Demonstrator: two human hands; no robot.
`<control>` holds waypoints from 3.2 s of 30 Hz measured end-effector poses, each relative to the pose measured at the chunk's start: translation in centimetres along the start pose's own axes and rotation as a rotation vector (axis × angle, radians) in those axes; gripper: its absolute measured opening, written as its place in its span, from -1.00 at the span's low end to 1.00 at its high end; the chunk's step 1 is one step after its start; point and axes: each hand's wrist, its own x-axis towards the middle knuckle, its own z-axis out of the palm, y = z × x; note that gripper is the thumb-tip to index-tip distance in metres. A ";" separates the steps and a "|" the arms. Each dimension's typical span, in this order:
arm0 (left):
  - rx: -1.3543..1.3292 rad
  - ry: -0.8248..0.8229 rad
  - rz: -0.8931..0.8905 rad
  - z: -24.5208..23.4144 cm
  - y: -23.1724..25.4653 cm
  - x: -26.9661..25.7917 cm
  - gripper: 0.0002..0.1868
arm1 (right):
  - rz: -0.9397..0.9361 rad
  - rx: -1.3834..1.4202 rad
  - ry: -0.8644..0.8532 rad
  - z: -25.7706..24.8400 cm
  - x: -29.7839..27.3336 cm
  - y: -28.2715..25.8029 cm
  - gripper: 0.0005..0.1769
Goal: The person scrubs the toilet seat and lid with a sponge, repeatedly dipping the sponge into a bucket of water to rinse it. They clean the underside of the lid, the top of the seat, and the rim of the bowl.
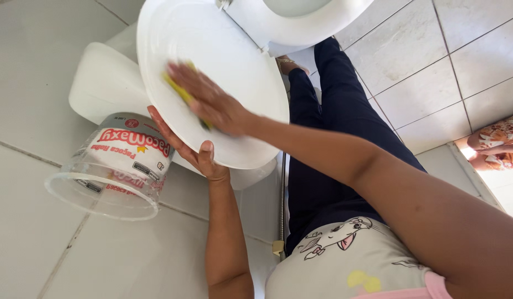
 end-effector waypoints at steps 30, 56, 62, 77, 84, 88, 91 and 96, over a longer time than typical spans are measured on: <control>0.076 0.002 0.036 -0.2 -0.1 0.0 0.12 | 0.094 -0.059 0.310 -0.8 10.3 1.7 -0.31; 0.077 0.009 -0.003 -0.6 0.3 -0.3 0.00 | -0.066 0.233 -0.039 -0.8 -6.8 -7.1 -0.46; -0.006 0.002 0.056 -0.7 -0.3 0.1 0.03 | -0.226 0.022 0.367 0.9 4.4 -3.8 -0.69; -0.033 0.020 -0.020 -0.9 -0.7 -0.3 0.02 | 0.586 -0.171 0.450 -2.2 14.3 24.7 -0.87; -0.043 0.019 -0.032 -1.3 -1.1 -0.4 0.01 | 0.619 -0.163 0.480 -4.7 12.3 24.6 -0.71; -0.024 -0.007 -0.005 -1.5 -1.2 -0.3 -0.01 | 0.814 -0.053 0.362 -3.3 14.8 19.6 -0.51; -0.042 -0.005 -0.019 -1.1 -0.9 -0.1 0.02 | 0.440 -0.035 0.325 -1.0 14.5 13.2 -0.27; -0.089 -0.001 -0.023 -0.3 0.4 0.5 0.05 | -0.002 -0.043 0.088 0.9 8.1 1.8 -0.10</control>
